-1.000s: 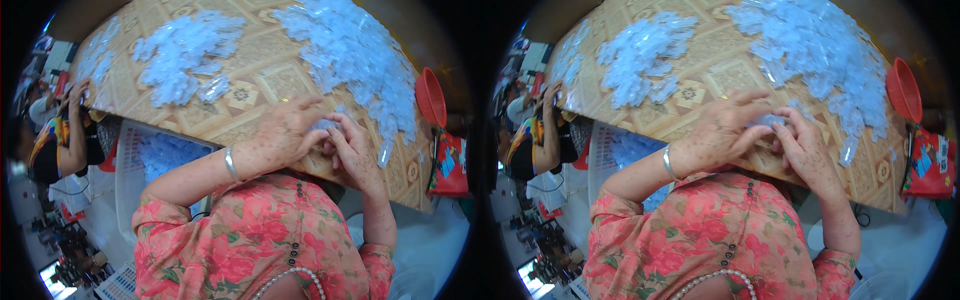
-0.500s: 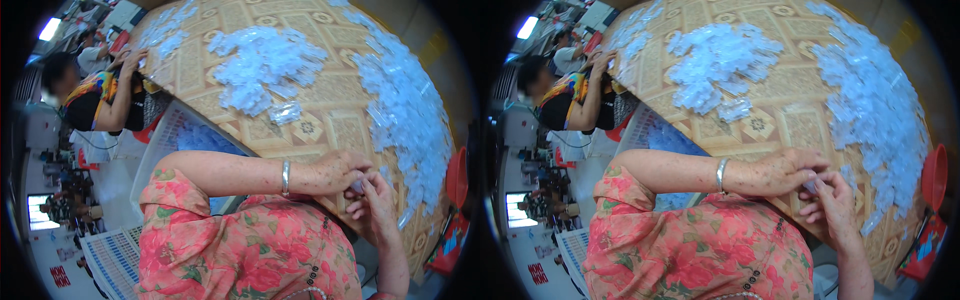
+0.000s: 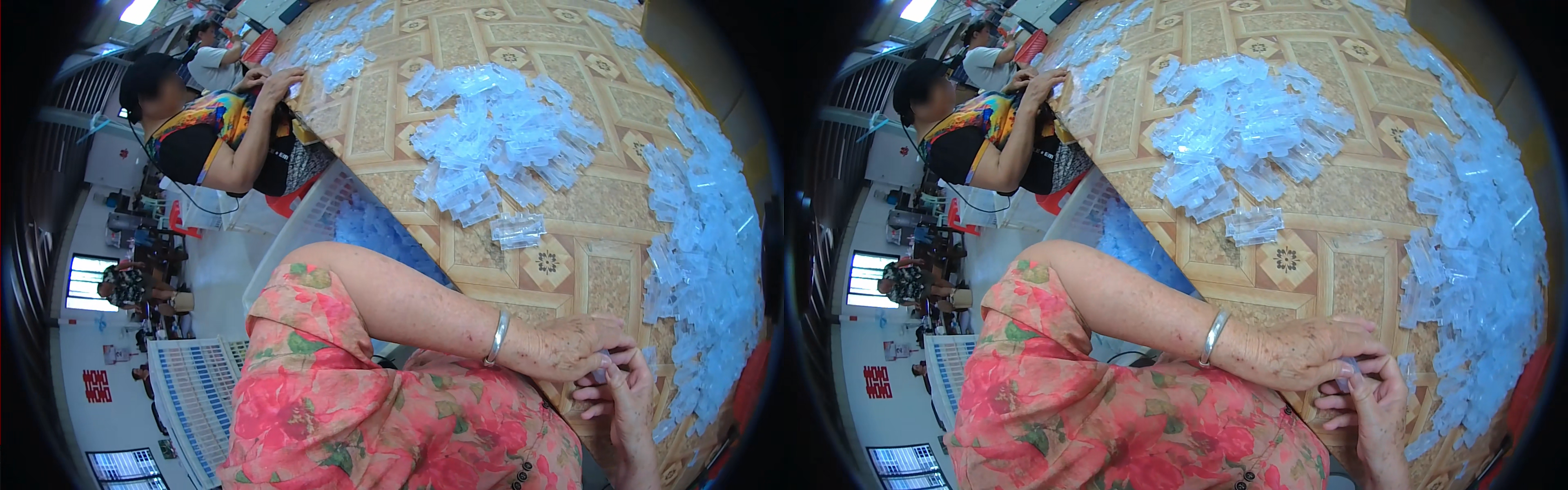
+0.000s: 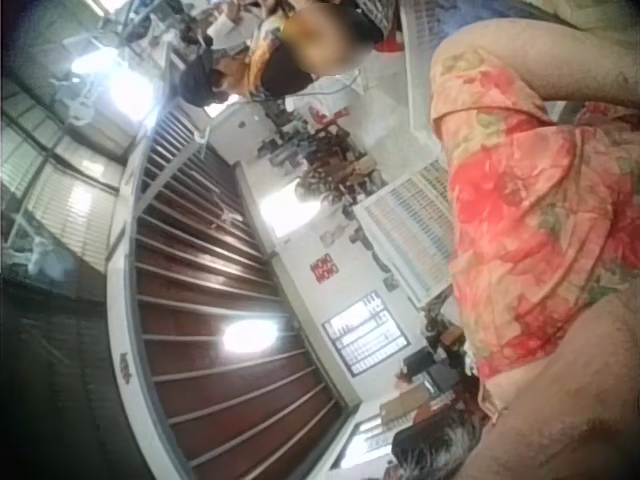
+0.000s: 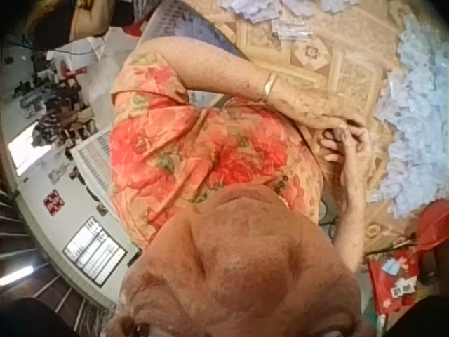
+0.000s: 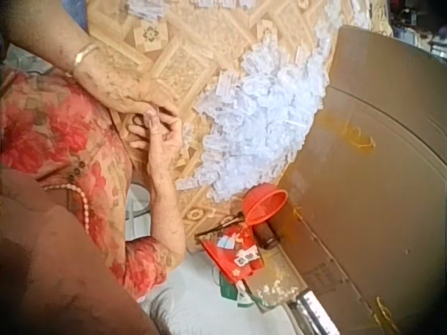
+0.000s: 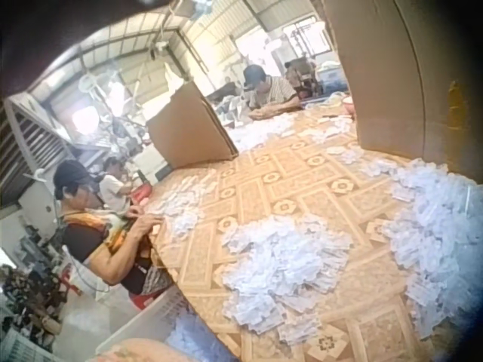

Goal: The person sits at a table and repeatedly picks up small, clear plastic components. They align and press two pieces together to form a single unit, then place the assembled item on the table. The process is repetitive, involving picking, joining, and placing the plastic parts.

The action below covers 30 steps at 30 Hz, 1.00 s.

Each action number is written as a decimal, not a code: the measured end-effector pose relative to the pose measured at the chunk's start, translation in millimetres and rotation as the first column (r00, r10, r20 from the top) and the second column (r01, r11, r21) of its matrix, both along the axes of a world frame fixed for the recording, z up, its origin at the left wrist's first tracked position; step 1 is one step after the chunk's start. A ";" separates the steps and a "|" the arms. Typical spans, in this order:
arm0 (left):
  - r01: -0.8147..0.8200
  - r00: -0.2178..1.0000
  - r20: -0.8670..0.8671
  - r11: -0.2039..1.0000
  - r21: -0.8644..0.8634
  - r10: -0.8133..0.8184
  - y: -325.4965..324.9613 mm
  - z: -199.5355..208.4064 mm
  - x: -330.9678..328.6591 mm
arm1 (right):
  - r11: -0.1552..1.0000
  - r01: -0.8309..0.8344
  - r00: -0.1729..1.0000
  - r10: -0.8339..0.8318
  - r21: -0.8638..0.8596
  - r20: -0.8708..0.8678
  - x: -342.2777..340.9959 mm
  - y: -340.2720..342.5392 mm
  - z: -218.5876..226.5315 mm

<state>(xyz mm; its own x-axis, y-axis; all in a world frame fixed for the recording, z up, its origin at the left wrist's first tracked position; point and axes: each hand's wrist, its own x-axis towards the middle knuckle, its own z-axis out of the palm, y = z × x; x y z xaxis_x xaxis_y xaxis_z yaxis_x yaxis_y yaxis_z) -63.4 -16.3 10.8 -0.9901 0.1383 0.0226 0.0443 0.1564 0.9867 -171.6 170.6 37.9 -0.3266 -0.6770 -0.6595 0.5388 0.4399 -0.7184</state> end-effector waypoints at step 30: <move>-0.081 0.985 -0.171 0.923 -0.376 0.017 -7.3 15.5 21.1 | 0.974 0.120 0.956 -0.165 -0.191 -0.242 39.1 16.0 -13.3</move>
<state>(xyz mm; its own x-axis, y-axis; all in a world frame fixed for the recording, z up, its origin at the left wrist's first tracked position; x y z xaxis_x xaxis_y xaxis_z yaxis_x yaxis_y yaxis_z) -42.2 -23.5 26.3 -0.9832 0.1198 0.1378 0.1805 0.5246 0.8320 -132.5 186.6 24.6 -0.5700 -0.7067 -0.4191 0.3759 0.2293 -0.8979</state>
